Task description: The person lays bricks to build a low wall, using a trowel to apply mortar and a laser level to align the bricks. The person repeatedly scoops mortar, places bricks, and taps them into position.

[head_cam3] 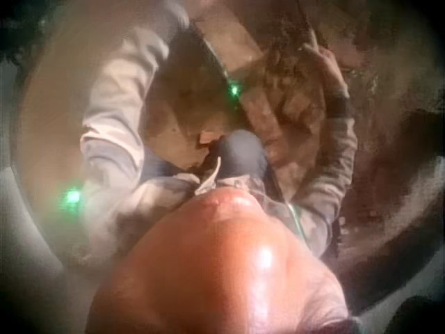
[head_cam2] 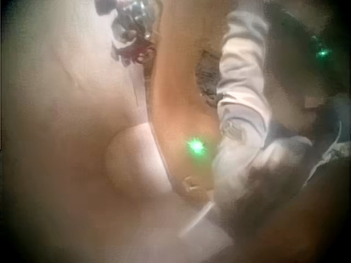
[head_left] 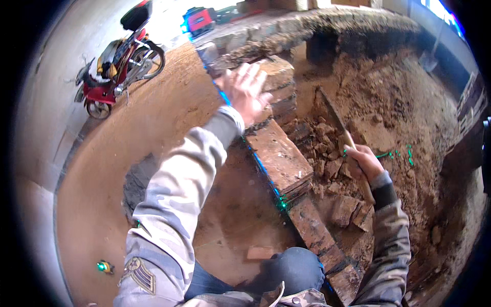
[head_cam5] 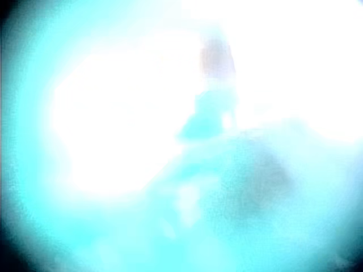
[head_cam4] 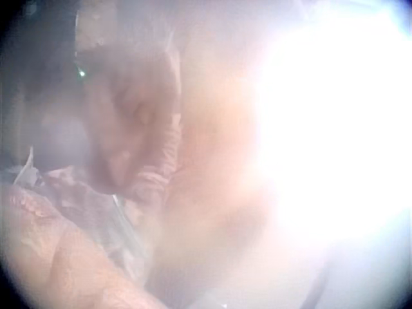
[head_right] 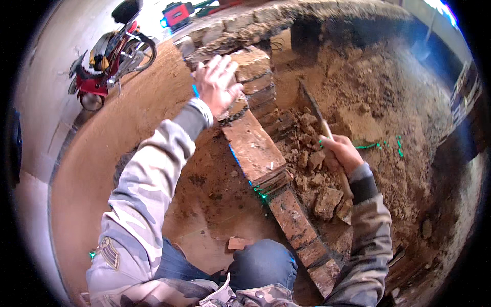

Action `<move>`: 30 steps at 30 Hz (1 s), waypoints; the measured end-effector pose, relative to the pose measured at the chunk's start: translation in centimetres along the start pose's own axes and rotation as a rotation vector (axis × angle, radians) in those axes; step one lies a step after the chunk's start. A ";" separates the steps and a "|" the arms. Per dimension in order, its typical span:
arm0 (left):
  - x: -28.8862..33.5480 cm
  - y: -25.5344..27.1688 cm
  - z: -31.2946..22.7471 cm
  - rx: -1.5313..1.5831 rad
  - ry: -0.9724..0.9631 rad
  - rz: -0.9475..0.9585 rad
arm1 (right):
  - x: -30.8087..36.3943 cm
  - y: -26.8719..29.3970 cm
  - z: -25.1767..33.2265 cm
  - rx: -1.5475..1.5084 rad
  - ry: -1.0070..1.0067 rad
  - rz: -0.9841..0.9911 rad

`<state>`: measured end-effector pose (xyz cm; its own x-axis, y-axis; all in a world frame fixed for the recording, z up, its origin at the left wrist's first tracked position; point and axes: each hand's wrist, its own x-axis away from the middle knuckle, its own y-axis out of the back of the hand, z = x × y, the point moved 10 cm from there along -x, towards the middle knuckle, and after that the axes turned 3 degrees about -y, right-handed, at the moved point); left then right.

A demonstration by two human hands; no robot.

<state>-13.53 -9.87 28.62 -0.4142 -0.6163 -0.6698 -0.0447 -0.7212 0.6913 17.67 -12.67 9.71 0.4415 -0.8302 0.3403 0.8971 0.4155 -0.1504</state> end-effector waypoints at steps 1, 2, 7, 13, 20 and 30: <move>0.9 2.2 -2.5 0.122 -0.037 0.006 | 2.3 -0.1 1.1 -0.034 -0.008 -0.072; 3.5 2.9 -4.0 0.222 -0.082 0.016 | 4.2 -0.8 2.3 -0.021 0.026 -0.095; 18.3 10.4 -10.9 0.914 -0.243 0.355 | 11.1 -9.5 8.4 0.073 0.268 -0.073; 30.6 11.8 -8.2 1.077 -0.071 0.612 | 8.0 -28.3 10.1 0.413 0.185 -0.065; 38.3 12.4 -7.3 0.864 -0.325 1.157 | -2.6 -48.6 4.0 1.138 0.215 0.024; 42.9 12.6 4.8 0.929 0.001 1.100 | -17.5 -76.2 -2.9 1.587 0.550 0.459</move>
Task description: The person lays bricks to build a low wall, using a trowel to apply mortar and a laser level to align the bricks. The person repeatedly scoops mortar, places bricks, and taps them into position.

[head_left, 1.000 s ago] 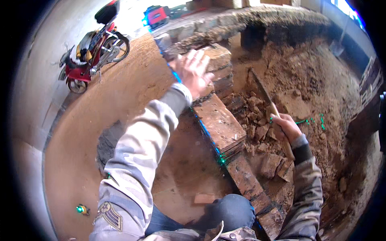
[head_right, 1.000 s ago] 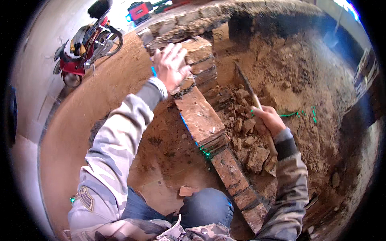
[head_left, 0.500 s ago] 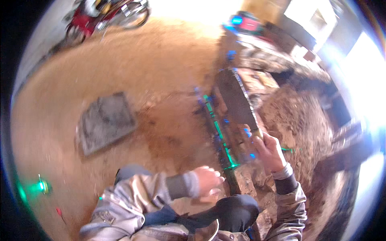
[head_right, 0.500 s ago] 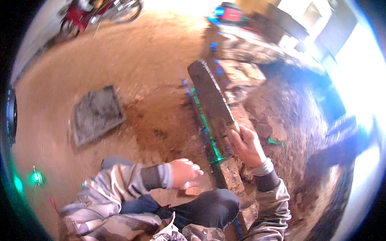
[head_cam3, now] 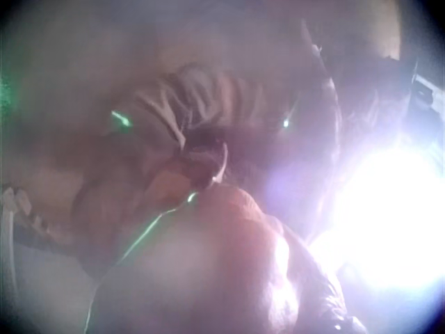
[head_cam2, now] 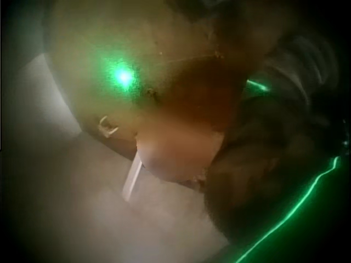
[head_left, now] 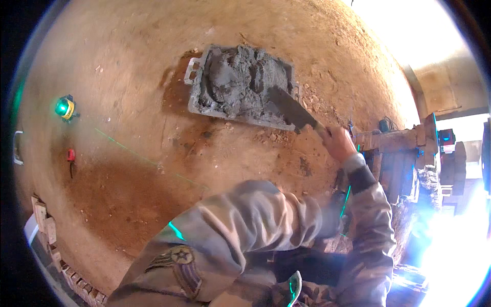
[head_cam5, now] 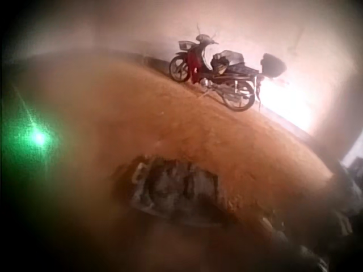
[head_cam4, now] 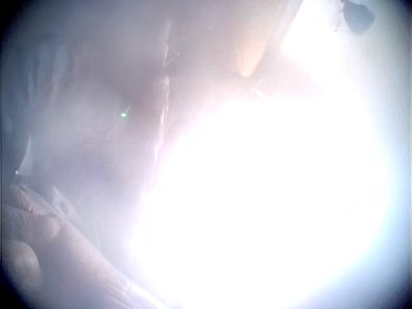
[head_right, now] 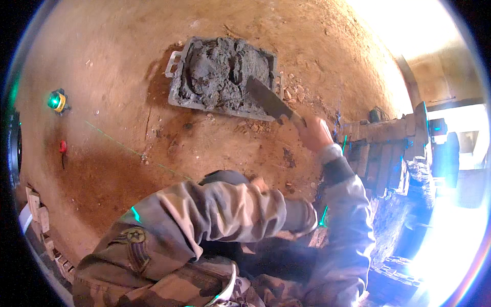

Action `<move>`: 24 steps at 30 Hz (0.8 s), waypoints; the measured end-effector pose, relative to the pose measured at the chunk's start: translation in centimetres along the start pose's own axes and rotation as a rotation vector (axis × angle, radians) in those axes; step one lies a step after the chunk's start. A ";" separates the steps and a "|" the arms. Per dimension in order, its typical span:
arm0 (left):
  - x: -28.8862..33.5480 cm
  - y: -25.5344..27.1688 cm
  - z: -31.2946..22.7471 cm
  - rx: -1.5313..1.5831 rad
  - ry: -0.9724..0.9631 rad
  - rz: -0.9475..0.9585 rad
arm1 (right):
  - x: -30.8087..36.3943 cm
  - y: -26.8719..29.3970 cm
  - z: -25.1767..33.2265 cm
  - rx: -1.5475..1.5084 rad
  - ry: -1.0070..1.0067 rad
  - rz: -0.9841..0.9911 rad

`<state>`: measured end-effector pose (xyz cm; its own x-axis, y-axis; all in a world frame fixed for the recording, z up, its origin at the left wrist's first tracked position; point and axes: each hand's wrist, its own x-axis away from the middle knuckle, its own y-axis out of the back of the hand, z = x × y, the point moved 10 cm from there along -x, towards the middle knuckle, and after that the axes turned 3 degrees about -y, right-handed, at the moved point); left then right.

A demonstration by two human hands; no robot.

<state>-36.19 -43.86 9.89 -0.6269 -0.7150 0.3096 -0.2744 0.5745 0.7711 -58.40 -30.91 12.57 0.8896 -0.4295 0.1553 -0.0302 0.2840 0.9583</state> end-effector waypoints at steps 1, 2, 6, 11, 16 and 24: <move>0.6 0.4 0.5 0.005 0.001 -0.013 | -1.3 -0.7 -0.9 0.072 0.006 -0.022; 1.2 0.7 1.4 0.012 0.021 -0.026 | -3.1 -1.8 -2.1 0.067 -0.033 -0.028; 3.5 0.9 5.2 0.064 0.120 -0.096 | -8.9 -4.5 -3.3 -0.313 -0.258 0.034; 4.7 1.3 7.1 0.110 0.187 -0.136 | -11.5 -13.5 -2.6 -0.626 -0.328 0.091; 5.6 1.9 7.6 0.128 0.214 -0.109 | -8.1 -13.6 -3.6 -0.342 -0.363 0.255; 7.2 3.2 6.1 0.154 0.261 -0.062 | -8.0 -6.1 -4.1 0.003 -0.067 -0.323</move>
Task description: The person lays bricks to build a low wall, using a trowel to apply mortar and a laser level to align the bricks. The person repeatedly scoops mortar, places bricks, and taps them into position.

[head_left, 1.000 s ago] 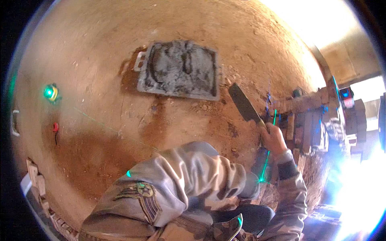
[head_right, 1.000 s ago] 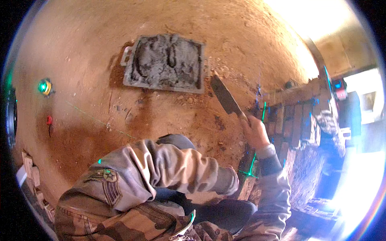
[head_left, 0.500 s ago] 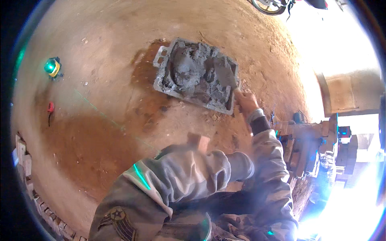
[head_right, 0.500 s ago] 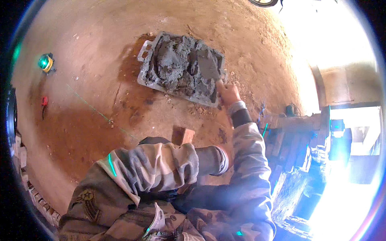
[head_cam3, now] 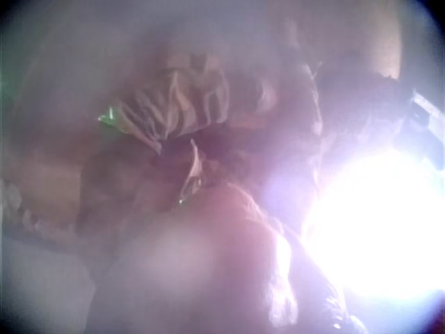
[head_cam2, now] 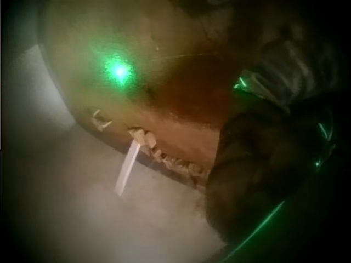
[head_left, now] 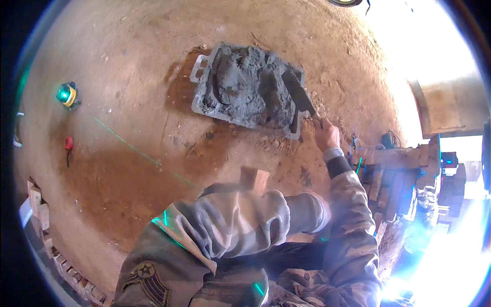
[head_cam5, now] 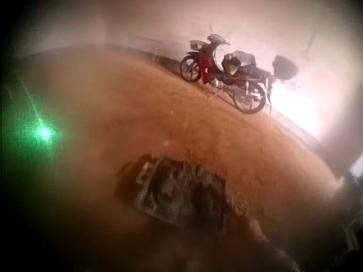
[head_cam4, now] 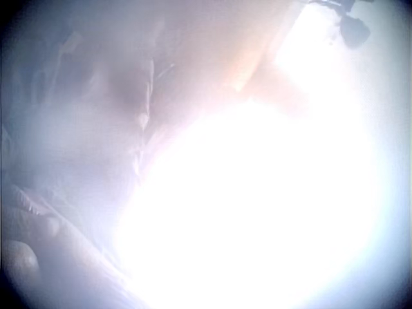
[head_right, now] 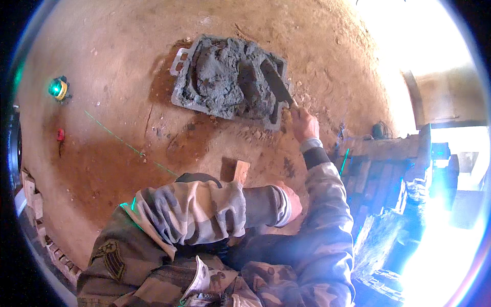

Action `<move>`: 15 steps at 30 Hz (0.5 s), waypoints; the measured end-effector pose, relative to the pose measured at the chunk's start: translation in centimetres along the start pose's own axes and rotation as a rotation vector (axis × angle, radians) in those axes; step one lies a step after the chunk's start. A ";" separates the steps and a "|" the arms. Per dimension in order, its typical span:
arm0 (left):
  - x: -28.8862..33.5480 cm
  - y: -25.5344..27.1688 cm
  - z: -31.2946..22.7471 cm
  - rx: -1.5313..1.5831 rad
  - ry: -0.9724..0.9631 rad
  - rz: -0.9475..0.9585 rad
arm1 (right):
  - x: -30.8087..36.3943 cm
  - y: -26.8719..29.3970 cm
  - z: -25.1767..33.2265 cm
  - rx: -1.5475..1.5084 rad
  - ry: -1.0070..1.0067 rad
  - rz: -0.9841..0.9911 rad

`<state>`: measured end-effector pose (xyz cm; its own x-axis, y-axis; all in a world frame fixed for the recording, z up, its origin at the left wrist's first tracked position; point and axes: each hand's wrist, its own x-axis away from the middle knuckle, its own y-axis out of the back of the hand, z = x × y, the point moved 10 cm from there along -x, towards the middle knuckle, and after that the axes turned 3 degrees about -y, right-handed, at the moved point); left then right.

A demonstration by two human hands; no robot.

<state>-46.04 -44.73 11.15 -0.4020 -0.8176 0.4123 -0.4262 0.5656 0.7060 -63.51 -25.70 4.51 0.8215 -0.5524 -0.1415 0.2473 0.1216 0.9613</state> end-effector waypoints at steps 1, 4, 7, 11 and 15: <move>0.1 0.1 0.1 0.020 0.000 -0.005 | 0.4 -2.0 0.1 0.069 0.041 0.070; 0.5 0.0 0.3 0.048 0.007 -0.015 | 2.1 -6.5 -0.7 0.197 -0.012 0.297; 1.6 0.6 0.6 0.035 -0.008 -0.024 | 2.8 -7.6 -2.4 0.014 0.009 0.293; 1.5 0.3 0.7 0.026 -0.004 0.018 | 2.4 -12.1 -2.0 -0.272 -0.163 0.466; 0.7 -0.7 2.1 0.043 0.031 0.086 | 4.7 -14.1 1.9 -0.681 -0.470 0.639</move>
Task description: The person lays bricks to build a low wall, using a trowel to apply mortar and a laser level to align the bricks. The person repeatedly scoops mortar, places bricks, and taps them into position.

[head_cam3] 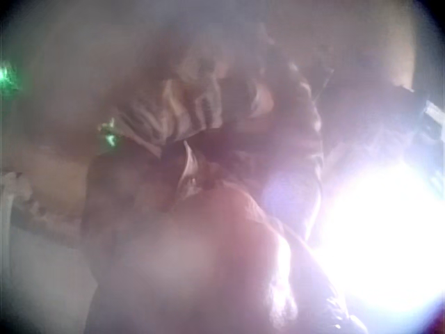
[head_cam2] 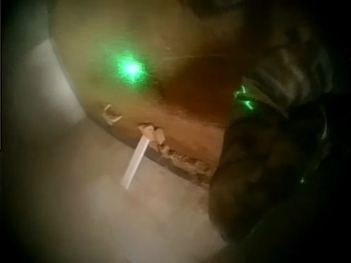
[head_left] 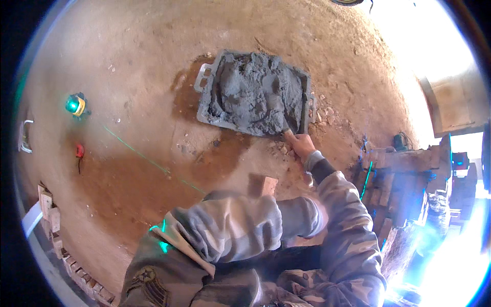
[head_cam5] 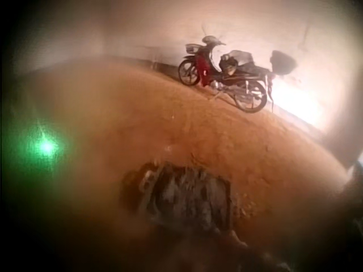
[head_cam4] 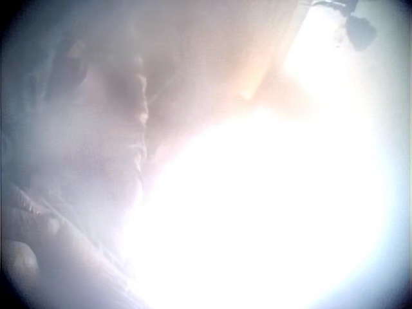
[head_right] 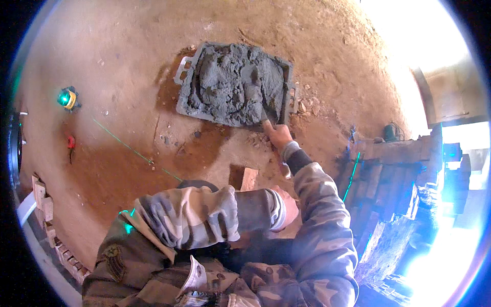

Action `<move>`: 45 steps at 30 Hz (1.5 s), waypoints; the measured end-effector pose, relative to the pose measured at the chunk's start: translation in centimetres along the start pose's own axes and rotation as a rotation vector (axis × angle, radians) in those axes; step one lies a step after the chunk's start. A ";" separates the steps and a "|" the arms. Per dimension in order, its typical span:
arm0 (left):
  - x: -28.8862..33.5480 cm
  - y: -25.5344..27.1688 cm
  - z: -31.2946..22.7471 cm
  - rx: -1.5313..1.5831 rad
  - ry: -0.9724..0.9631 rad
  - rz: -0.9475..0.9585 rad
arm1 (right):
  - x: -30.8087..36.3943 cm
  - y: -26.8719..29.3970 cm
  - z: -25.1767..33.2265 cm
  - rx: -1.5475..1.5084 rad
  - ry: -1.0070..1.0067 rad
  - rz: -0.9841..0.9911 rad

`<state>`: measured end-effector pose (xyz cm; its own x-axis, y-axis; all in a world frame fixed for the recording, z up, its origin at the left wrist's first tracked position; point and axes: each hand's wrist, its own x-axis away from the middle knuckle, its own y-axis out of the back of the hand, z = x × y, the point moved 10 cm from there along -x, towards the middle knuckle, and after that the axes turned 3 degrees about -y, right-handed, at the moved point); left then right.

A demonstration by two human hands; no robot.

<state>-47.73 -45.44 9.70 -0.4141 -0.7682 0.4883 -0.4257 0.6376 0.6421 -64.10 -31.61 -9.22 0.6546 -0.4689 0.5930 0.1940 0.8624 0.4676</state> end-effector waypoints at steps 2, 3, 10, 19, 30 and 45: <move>0.1 0.4 0.4 0.017 0.007 0.000 | 0.6 0.1 -1.0 -0.137 -0.077 0.050; -0.2 0.1 0.6 0.015 0.012 0.010 | 1.1 0.4 -1.1 -0.168 -0.077 0.056; -4.4 -2.5 -0.5 -0.062 -0.108 0.104 | 6.9 3.9 4.6 -0.384 -0.016 0.107; -5.5 -3.6 4.6 0.008 -0.330 0.026 | 14.3 10.6 10.6 -0.222 0.154 -0.014; -1.1 -9.4 27.3 0.017 -0.241 0.108 | 19.2 8.6 12.5 0.020 -0.109 -0.228; 16.4 -7.9 64.5 0.155 0.515 -0.248 | 16.4 9.3 15.3 0.167 -0.041 -0.287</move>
<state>-103.02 -59.31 -25.48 0.1404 -0.7998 0.5836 -0.5888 0.4064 0.6987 -62.78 -34.24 14.89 0.5597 -0.6985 0.4459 0.2416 0.6522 0.7185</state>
